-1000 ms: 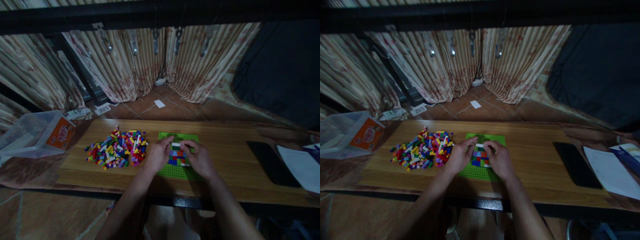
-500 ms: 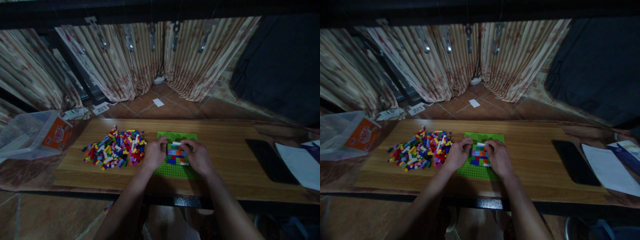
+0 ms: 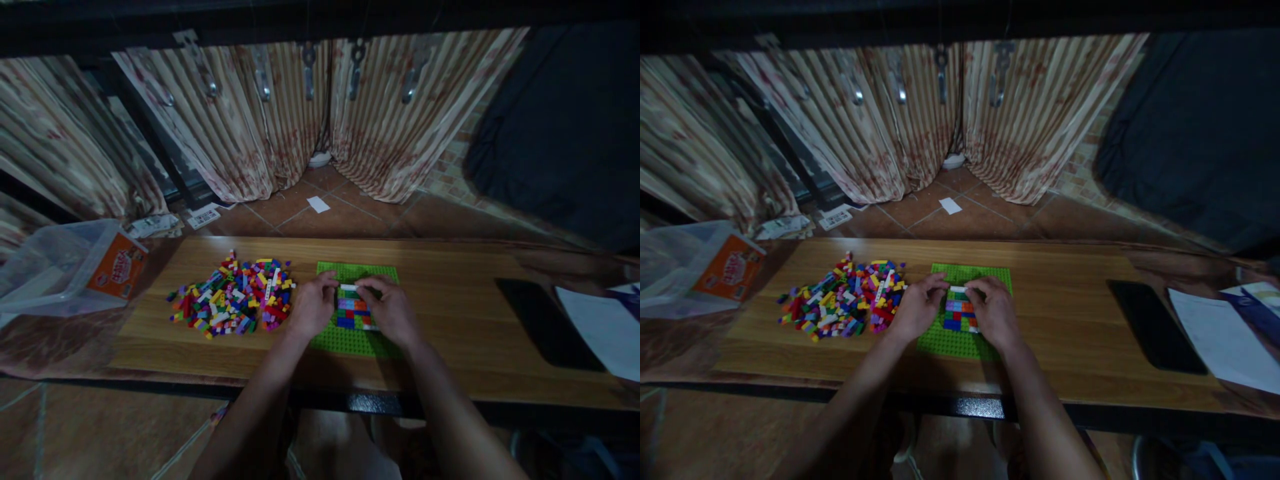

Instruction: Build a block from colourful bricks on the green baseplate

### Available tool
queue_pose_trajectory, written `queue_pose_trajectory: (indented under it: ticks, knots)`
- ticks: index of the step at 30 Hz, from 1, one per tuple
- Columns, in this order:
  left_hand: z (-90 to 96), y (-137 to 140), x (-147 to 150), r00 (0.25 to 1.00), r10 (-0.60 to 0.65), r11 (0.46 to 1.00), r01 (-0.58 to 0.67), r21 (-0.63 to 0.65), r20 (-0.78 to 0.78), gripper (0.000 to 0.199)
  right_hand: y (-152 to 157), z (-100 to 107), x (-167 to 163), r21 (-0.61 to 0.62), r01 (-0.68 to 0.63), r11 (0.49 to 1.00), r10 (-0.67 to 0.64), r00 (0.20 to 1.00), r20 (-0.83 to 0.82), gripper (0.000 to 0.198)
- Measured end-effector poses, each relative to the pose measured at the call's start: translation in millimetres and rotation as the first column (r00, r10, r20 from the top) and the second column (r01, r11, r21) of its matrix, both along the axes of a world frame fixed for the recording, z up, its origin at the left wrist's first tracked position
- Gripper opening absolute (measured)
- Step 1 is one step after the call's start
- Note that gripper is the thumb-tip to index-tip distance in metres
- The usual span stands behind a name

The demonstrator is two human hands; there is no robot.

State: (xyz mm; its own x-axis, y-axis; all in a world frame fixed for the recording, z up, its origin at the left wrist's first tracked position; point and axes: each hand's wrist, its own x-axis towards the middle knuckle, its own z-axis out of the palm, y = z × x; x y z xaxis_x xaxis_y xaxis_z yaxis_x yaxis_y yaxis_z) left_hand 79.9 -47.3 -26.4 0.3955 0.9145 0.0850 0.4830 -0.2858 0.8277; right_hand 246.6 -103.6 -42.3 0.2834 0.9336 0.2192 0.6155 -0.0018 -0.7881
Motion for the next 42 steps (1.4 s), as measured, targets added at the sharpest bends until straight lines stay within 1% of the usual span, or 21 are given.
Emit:
queue_pose_trajectory:
  ticks: [3,10,14,17,20,25,31,42]
  knots:
    - [0.5,0,1,1.000,0.000,1.000,0.000,-0.004,0.008,0.030,0,0,0,-0.012,0.003,1.000,-0.003,1.000,-0.026,0.018]
    - [-1.6,2,3,1.000,0.012,1.000,-0.012,-0.011,0.006,0.036,0,1,-1,-0.022,-0.002,1.000,0.000,0.996,-0.087,0.022]
    - [-3.7,3,3,1.000,0.010,1.000,-0.010,-0.011,-0.001,0.035,2,-1,-2,-0.024,-0.003,1.000,0.001,0.997,-0.074,0.021]
    - [-5.5,4,4,1.000,0.015,0.999,-0.014,-0.032,0.022,0.034,3,-2,-2,-0.031,-0.011,0.999,0.008,0.997,-0.073,0.020]
    - [-7.0,5,6,0.999,0.032,0.998,-0.030,-0.055,0.041,0.034,3,0,-3,-0.041,-0.003,0.999,0.000,0.997,-0.075,0.020]
    - [-10.1,8,9,0.997,0.073,0.994,-0.070,-0.083,0.030,0.036,4,0,-2,-0.047,0.002,0.999,-0.005,0.997,-0.074,0.020]
    - [-17.2,9,12,0.991,0.100,0.990,-0.089,-0.108,0.094,0.035,7,-4,-1,-0.053,0.007,0.999,-0.011,0.997,-0.081,0.020]
    - [-16.6,10,15,0.985,0.134,0.983,-0.118,-0.142,0.108,0.032,10,-7,2,-0.107,-0.003,0.994,-0.007,0.996,-0.091,0.021]
